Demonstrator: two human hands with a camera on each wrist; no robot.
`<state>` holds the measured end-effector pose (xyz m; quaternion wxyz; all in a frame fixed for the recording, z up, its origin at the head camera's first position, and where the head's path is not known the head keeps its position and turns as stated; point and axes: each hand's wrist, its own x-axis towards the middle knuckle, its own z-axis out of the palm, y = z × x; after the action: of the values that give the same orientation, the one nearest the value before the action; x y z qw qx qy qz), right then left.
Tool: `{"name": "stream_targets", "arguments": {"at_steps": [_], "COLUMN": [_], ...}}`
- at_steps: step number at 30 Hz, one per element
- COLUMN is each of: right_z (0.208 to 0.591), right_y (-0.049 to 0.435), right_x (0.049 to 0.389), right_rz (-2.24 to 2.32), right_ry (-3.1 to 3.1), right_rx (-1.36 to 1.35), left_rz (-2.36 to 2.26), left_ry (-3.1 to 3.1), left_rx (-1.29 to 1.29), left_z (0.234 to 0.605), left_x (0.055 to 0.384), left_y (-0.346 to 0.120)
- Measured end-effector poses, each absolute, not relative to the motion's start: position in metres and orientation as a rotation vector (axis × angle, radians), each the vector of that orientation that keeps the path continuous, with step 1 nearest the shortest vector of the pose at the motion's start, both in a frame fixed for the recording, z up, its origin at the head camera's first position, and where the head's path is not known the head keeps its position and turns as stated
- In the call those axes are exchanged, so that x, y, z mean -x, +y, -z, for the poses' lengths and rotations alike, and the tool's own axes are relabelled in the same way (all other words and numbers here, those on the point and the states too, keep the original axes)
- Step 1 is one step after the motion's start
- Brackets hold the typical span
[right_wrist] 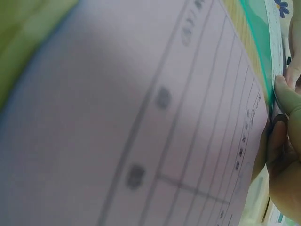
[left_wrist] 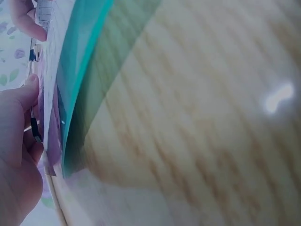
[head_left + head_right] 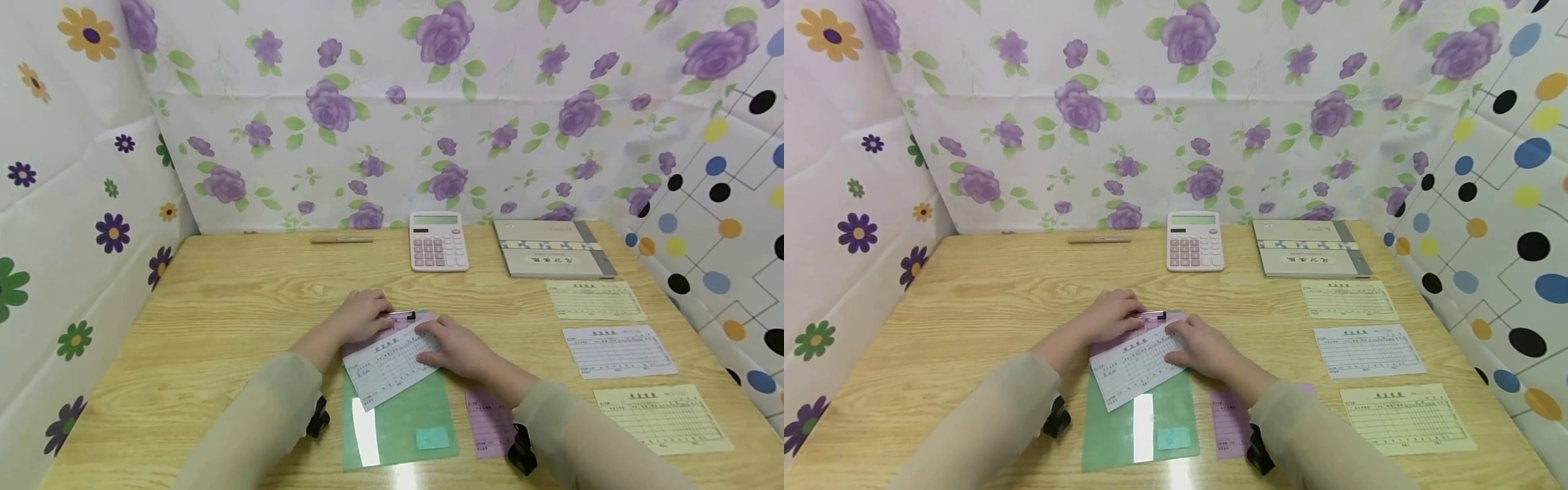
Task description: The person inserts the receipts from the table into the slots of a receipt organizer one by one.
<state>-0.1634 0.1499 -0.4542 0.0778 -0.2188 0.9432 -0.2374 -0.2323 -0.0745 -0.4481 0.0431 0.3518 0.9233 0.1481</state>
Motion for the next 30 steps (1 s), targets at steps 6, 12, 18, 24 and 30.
{"name": "stream_targets", "arguments": {"at_steps": [6,12,18,24,30], "right_z": [0.455,0.454,0.452,0.45,0.449], "right_y": [0.147,0.145,0.142,0.138,0.136], "right_x": [0.165,0.167,0.17,0.17,0.171], "right_rz": [0.716,0.719,0.672,0.646,0.613], "right_ry": [2.837,2.843,2.833,2.843,2.883], "right_rx": [0.595,0.542,0.472,0.42,0.422], "left_rz": [-0.466,-0.476,-0.48,-0.476,-0.451], "left_ry": [2.803,2.793,2.782,2.761,2.782], "left_rx": [-1.027,-1.014,-0.979,-0.953,-0.977], "left_z": [0.447,0.446,0.443,0.442,0.44], "left_x": [0.233,0.232,0.233,0.236,0.234], "left_y": [-0.073,-0.073,-0.07,-0.072,-0.072]}}
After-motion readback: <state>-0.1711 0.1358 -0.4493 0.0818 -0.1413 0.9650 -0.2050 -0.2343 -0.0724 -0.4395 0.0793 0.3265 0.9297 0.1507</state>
